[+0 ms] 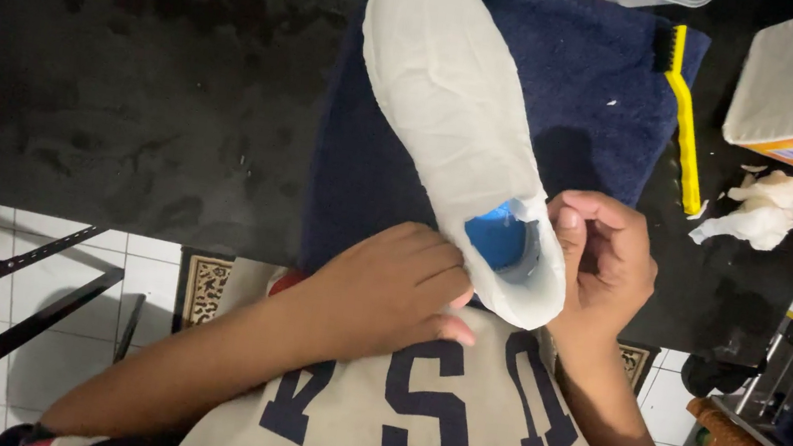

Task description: Applying wet tissue paper to white shoes as part of a cleaning or whitening process.

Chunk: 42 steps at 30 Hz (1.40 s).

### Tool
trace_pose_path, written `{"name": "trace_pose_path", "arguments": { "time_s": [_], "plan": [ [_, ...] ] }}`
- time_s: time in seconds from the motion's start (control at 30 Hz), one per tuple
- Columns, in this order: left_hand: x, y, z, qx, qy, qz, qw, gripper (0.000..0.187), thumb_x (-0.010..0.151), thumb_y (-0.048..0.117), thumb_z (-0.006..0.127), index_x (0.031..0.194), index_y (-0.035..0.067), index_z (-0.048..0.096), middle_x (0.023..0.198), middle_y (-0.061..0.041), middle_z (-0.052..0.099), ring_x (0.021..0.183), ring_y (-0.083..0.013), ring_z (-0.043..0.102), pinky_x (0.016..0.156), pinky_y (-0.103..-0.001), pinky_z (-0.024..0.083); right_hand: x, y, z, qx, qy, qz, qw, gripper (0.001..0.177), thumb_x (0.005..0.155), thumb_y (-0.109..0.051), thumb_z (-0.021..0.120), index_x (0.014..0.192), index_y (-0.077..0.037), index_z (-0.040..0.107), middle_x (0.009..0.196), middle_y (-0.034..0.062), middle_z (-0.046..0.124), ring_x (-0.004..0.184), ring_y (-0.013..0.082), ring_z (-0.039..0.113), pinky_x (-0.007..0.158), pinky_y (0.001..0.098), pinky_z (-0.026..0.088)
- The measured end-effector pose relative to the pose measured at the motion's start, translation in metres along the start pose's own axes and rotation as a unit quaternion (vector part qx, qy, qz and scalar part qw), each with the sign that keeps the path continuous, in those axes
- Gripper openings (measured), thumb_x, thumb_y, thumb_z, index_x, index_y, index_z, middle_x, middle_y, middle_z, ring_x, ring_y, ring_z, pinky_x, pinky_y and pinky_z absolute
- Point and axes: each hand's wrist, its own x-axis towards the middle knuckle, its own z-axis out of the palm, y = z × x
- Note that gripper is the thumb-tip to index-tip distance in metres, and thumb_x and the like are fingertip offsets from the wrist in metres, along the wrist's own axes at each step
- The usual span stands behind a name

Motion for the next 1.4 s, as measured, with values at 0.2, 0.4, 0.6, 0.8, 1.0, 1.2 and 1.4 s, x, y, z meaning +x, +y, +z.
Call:
{"name": "trace_pose_path", "arguments": {
  "time_s": [0.2,0.4,0.6,0.8,1.0,1.2,1.4],
  "plan": [
    [-0.002,-0.009,-0.043,-0.095,0.041,-0.074,0.992,0.049,0.086,0.061,0.069,0.075,0.015,0.060,0.078,-0.008,0.065,0.086,-0.0299,0.067,0.085,-0.045,0.044,0.001,0.010,-0.019,0.167,-0.014,0.090,0.982,0.024,0.112,-0.009,0.044,0.130,0.006,0.050,0.100,0.0258,0.068,0.087,0.0285,0.071,0.076,0.0381,0.062],
    [0.022,-0.013,-0.111,-0.055,0.221,-0.253,0.940,0.040,0.100,0.031,0.064,0.128,0.005,0.052,0.123,-0.013,0.056,0.100,-0.0235,0.063,0.082,-0.035,0.049,-0.007,0.001,-0.062,0.068,-0.212,0.058,0.973,0.061,0.085,0.016,0.043,0.145,0.001,0.042,0.124,0.0172,0.064,0.119,0.0249,0.065,0.109,0.0372,0.054],
    [0.049,-0.048,-0.121,-0.024,0.155,-0.271,0.950,0.048,0.109,0.040,0.044,0.139,0.003,0.043,0.135,-0.015,0.057,0.109,-0.0292,0.066,0.077,-0.040,0.054,-0.011,-0.009,-0.060,-0.081,-0.304,0.045,0.948,0.090,0.073,-0.024,0.090,0.150,-0.007,0.047,0.147,0.0116,0.057,0.133,0.0274,0.055,0.116,0.0438,0.037],
    [0.046,-0.077,-0.106,-0.027,0.208,-0.206,0.956,0.053,0.116,0.041,0.043,0.156,0.008,0.033,0.131,-0.009,0.064,0.085,-0.0142,0.060,0.069,-0.030,0.046,-0.020,-0.008,-0.037,-0.171,-0.222,0.014,0.960,0.093,0.066,-0.049,0.093,0.140,-0.008,0.054,0.139,0.0119,0.061,0.127,0.0323,0.056,0.109,0.0462,0.037],
    [0.050,-0.068,-0.110,-0.028,0.253,-0.182,0.950,0.031,0.111,0.022,0.056,0.137,0.004,0.059,0.110,-0.006,0.058,0.080,-0.0136,0.054,0.066,-0.028,0.045,-0.025,0.002,-0.039,-0.135,-0.212,-0.011,0.968,0.090,0.069,-0.034,0.091,0.144,-0.005,0.050,0.144,0.0140,0.059,0.129,0.0324,0.057,0.109,0.0456,0.037],
    [0.039,-0.024,-0.128,0.027,0.291,-0.220,0.931,0.034,0.110,0.022,0.061,0.135,0.001,0.058,0.119,-0.013,0.061,0.075,-0.0147,0.052,0.065,-0.027,0.046,0.002,-0.005,-0.058,0.013,-0.215,0.061,0.975,0.097,0.070,-0.025,0.086,0.152,0.000,0.040,0.147,0.0173,0.053,0.135,0.0286,0.054,0.121,0.0430,0.040],
    [0.015,-0.013,-0.113,-0.072,0.306,-0.331,0.890,0.044,0.102,0.024,0.065,0.138,0.005,0.047,0.117,-0.010,0.057,0.075,-0.0139,0.061,0.063,-0.025,0.051,0.044,0.010,-0.060,-0.049,-0.308,0.033,0.950,0.091,0.080,-0.018,0.077,0.159,-0.011,0.032,0.156,0.0105,0.052,0.139,0.0266,0.042,0.119,0.0405,0.029]
  ]
}}
